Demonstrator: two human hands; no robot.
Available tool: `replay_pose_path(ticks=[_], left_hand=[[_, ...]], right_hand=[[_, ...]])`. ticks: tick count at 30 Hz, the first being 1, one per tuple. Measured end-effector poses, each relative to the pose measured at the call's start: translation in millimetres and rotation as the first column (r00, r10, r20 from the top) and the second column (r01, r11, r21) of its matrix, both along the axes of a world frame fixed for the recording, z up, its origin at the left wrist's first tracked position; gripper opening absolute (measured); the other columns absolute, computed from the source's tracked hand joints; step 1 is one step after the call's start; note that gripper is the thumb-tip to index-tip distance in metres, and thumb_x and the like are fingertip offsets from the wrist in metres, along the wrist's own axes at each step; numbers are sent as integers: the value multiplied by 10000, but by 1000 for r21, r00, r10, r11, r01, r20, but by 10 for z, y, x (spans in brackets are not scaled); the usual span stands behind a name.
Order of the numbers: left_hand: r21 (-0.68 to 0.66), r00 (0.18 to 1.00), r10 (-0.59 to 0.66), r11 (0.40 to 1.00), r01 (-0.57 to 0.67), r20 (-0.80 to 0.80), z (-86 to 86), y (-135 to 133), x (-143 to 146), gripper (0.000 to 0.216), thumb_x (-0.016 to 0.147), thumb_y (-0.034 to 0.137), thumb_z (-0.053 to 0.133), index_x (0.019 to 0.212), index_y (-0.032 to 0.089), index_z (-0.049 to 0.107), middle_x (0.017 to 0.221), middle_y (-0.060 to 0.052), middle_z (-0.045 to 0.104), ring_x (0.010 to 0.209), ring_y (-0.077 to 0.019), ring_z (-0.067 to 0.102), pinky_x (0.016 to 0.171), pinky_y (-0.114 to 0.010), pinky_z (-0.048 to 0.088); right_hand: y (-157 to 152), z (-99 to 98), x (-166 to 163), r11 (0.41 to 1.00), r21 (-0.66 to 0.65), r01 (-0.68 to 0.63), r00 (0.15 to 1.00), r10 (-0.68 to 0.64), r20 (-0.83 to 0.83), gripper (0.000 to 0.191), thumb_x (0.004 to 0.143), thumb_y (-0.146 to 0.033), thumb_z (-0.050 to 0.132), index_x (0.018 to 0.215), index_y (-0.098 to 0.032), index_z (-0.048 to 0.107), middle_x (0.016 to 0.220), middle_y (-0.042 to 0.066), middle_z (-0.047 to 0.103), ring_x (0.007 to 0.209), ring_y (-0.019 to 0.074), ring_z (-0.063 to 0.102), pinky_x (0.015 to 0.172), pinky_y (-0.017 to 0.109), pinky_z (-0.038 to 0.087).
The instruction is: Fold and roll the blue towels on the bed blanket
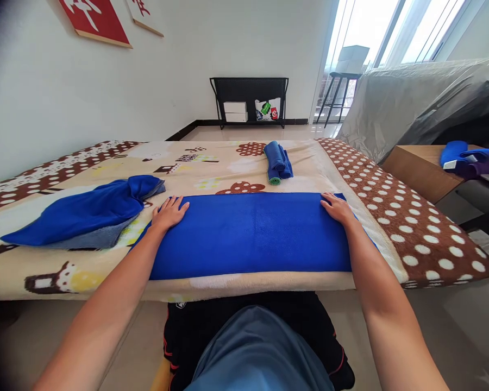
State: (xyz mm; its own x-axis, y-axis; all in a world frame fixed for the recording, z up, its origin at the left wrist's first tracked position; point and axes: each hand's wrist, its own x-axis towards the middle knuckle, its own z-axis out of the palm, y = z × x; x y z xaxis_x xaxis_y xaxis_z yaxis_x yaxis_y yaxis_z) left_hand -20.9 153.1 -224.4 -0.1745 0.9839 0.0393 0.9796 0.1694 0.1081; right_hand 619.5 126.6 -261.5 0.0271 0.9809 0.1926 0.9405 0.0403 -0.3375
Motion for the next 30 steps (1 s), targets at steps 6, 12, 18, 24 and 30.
replay_pose_path(ticks=[6, 12, 18, 24, 30], left_hand=[[18, 999, 42, 999, -42, -4, -30, 5, -1, 774, 954, 671, 148, 1591, 253, 285, 1682, -114, 180, 1553, -304, 152, 1214, -611, 129], [23, 999, 47, 999, -47, -8, -19, -9, 7, 774, 947, 683, 149, 1588, 273, 290, 1681, -112, 189, 1554, -308, 148, 1212, -604, 138], [32, 999, 42, 999, -42, -11, -34, 1, -4, 772, 946, 677, 155, 1584, 269, 304, 1679, -104, 201, 1549, -317, 161, 1213, -602, 148], [30, 999, 37, 999, -37, -7, -43, 8, -21, 777, 943, 683, 151, 1585, 272, 302, 1681, -98, 199, 1548, -321, 163, 1215, -595, 145], [35, 999, 35, 999, -34, -3, -53, 15, -28, 771, 949, 684, 158, 1584, 272, 305, 1679, -106, 200, 1548, -317, 166, 1213, -599, 147]], right_hand=[[-11, -85, 206, 993, -54, 108, 994, -108, 0, 582, 1018, -444, 290, 1512, -191, 465, 1585, 57, 396, 1488, 216, 337, 1244, 382, 268], [6, -129, 254, 972, -86, 221, 975, -217, 47, 650, 1005, -566, 266, 1529, -219, 434, 1596, 104, 368, 1480, 305, 341, 1204, 575, 267], [-1, -137, 242, 962, -81, 259, 964, -254, 75, 662, 989, -611, 257, 1529, -270, 431, 1587, 97, 390, 1458, 318, 372, 1174, 613, 279], [-15, -141, 240, 964, -77, 256, 965, -250, 76, 666, 994, -610, 248, 1536, -263, 422, 1591, 94, 383, 1460, 306, 368, 1179, 593, 280], [-35, -129, 250, 960, -92, 264, 964, -258, 67, 676, 994, -625, 246, 1541, -265, 416, 1605, 70, 360, 1472, 298, 349, 1194, 575, 270]])
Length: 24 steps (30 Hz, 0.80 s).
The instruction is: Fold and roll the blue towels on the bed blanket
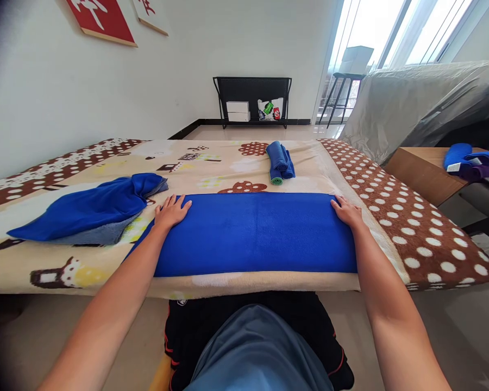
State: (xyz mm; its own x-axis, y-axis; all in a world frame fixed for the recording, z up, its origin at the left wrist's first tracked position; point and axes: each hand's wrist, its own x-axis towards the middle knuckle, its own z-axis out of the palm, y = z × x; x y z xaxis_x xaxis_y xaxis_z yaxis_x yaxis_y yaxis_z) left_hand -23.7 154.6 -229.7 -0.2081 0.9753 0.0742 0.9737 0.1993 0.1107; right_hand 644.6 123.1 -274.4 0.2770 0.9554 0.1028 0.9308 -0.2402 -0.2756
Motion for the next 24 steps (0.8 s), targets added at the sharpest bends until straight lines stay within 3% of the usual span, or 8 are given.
replay_pose_path(ticks=[8, 24], left_hand=[[7, 1000, -4, 1000, 4, 7, 3, -13, 4, 770, 950, 684, 154, 1584, 274, 303, 1678, -109, 200, 1553, -302, 151, 1210, -607, 141], [22, 1000, -9, 1000, 9, 12, -1, -4, -6, 767, 954, 682, 178, 1573, 257, 337, 1666, -126, 230, 1543, -329, 184, 1199, -626, 166]], right_hand=[[-30, 6, -18, 999, 10, 40, 999, -39, -12, 656, 996, -608, 260, 1540, -279, 423, 1606, 46, 358, 1421, 345, 418, 1166, 591, 316], [-48, 49, -69, 997, -15, 72, 997, -72, -7, 666, 1001, -596, 273, 1543, -236, 418, 1570, 88, 420, 1403, 340, 443, 1159, 545, 333]])
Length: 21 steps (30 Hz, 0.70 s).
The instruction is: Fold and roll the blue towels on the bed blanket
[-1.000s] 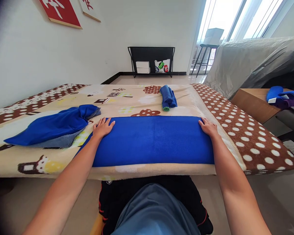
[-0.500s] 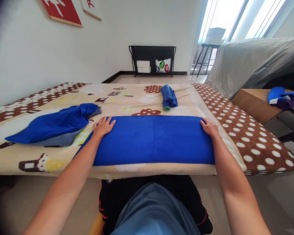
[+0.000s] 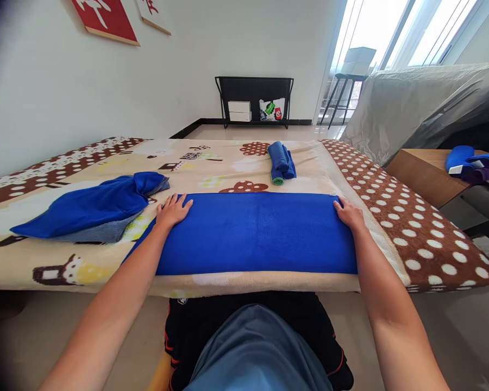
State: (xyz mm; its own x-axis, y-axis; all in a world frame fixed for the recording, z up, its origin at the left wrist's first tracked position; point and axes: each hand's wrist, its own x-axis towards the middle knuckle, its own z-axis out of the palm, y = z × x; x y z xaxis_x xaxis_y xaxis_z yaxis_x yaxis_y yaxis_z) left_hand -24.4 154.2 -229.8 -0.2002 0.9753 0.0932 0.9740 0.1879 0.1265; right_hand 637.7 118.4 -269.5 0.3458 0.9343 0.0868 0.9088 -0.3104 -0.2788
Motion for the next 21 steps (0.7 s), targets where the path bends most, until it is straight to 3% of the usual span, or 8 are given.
replay_pose_path(ticks=[10, 15, 18, 20, 21], left_hand=[[2, 1000, 4, 1000, -4, 8, -4, -4, -12, 765, 952, 684, 180, 1576, 268, 331, 1669, -120, 223, 1546, -317, 180, 1206, -615, 154], [28, 1000, 8, 1000, -8, 5, 89, -62, 95, 728, 972, 636, 205, 1564, 241, 362, 1667, -121, 228, 1548, -310, 178, 1208, -617, 156], [185, 999, -44, 982, 50, -32, 145, -350, 276, 676, 1006, 545, 196, 1573, 205, 334, 1677, -105, 194, 1558, -292, 141, 1224, -621, 81], [251, 986, -159, 954, 164, -42, 124, -680, 349, 647, 1016, 533, 210, 1585, 238, 304, 1669, -73, 233, 1547, -269, 197, 1234, -584, 125], [217, 973, -228, 949, 228, -25, 95, -870, 346, 639, 1014, 548, 235, 1585, 270, 302, 1654, -53, 282, 1530, -255, 252, 1230, -545, 189]], right_hand=[[-19, 8, -19, 1000, -5, -17, 1000, 17, 10, 679, 1008, -587, 247, 1560, -216, 382, 1603, 80, 362, 1446, 322, 387, 1184, 534, 304], [-59, 58, -61, 999, 17, -28, 1000, 28, 7, 667, 1010, -553, 274, 1543, -176, 410, 1592, 117, 374, 1442, 337, 391, 1170, 550, 320], [-220, 92, -148, 991, 130, -10, 999, 4, 44, 711, 1014, -536, 276, 1590, -118, 280, 1636, 156, 262, 1497, 325, 294, 1200, 537, 273], [-423, 81, -205, 969, 221, -107, 992, 89, 89, 708, 1022, -535, 260, 1603, -131, 238, 1654, 130, 221, 1522, 284, 245, 1227, 494, 246], [-550, 61, -223, 954, 227, -196, 979, 175, 110, 688, 1024, -540, 254, 1597, -159, 267, 1651, 104, 244, 1522, 261, 251, 1233, 468, 250]])
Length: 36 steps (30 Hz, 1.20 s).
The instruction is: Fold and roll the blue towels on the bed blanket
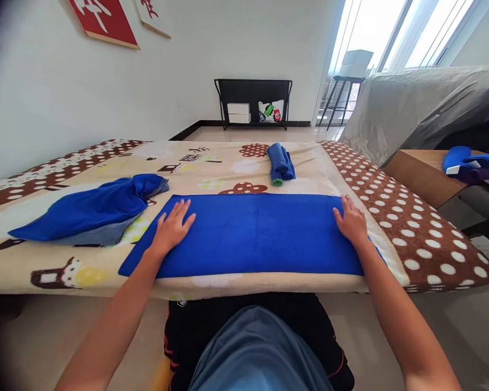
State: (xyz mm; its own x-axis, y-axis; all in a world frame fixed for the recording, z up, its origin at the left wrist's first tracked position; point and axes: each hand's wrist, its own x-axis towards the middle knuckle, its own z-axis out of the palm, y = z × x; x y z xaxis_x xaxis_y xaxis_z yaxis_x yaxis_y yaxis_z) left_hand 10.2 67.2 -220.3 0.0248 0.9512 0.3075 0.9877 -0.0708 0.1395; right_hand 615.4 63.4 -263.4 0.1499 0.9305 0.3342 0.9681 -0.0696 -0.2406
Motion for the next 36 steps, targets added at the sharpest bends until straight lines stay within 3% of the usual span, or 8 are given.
replay_pose_path(ticks=[3, 6, 9, 18, 27, 30, 33, 36], left_hand=[[-25, 1000, 16, 1000, -16, -8, -131, -557, -181, 611, 1003, 577, 298, 1545, 312, 391, 1612, -48, 378, 1498, -264, 329, 1222, -523, 216], [112, 988, 150, 982, -152, 26, -263, -964, -473, 596, 1013, 547, 296, 1518, 270, 448, 1592, -77, 409, 1494, -280, 334, 1229, -512, 191], [239, 988, 138, 959, -151, 69, -372, -1186, -669, 565, 1031, 452, 276, 1519, 226, 448, 1576, -80, 436, 1495, -242, 336, 1250, -446, 156], [368, 983, 133, 914, -172, 130, -576, -1253, -751, 545, 1000, 357, 301, 1490, 210, 489, 1545, -77, 483, 1470, -245, 383, 1246, -448, 168], [470, 961, 148, 848, -245, 233, -762, -1398, -691, 557, 1004, 311, 254, 1512, 175, 440, 1532, -149, 483, 1484, -292, 353, 1241, -544, 137], [469, 942, 175, 832, -296, 285, -690, -1490, -626, 513, 1002, 321, 305, 1448, 196, 524, 1515, -147, 501, 1469, -306, 378, 1232, -557, 200], [534, 927, 132, 785, -314, 351, -444, -1560, -351, 480, 983, 327, 399, 1423, 208, 546, 1482, -139, 533, 1454, -299, 409, 1204, -524, 319], [544, 935, -114, 834, -93, 335, -130, -1505, 247, 462, 982, 275, 411, 1429, 266, 525, 1466, -74, 559, 1429, -268, 450, 1202, -506, 337]], right_hand=[[-429, -102, 20, 980, -79, -183, 983, 185, 20, 641, 1018, -578, 269, 1538, -231, 409, 1603, 58, 368, 1496, 238, 322, 1232, 441, 280], [-842, -225, 133, 993, -51, -105, 994, 105, -3, 645, 1007, -606, 297, 1512, -236, 452, 1579, 64, 407, 1475, 259, 363, 1231, 466, 287], [-1175, -341, 223, 997, 64, -39, 998, 42, -54, 622, 1007, -583, 320, 1492, -229, 481, 1549, 66, 454, 1450, 257, 406, 1223, 451, 309], [-1636, -501, -97, 917, 393, 68, 996, -41, -75, 551, 1015, -366, 258, 1414, -137, 561, 1481, 104, 532, 1406, 239, 466, 1210, 404, 321], [-1921, -682, -15, 935, 324, 144, 989, -151, -4, 596, 979, -379, 261, 1512, -189, 449, 1525, 82, 482, 1394, 275, 478, 1193, 460, 311], [-2002, -603, -75, 908, 380, 178, 983, -184, -21, 554, 985, -389, 287, 1460, -218, 516, 1498, 82, 513, 1386, 297, 485, 1193, 509, 286], [-1985, -325, -362, 851, 445, 280, 960, -247, -133, 509, 995, -403, 325, 1415, -247, 564, 1491, 74, 521, 1373, 302, 497, 1212, 496, 258], [-1811, 45, -884, 921, 380, 86, 974, 2, -225, 485, 994, -404, 350, 1390, -250, 583, 1405, 71, 603, 1295, 280, 573, 1155, 453, 363]])
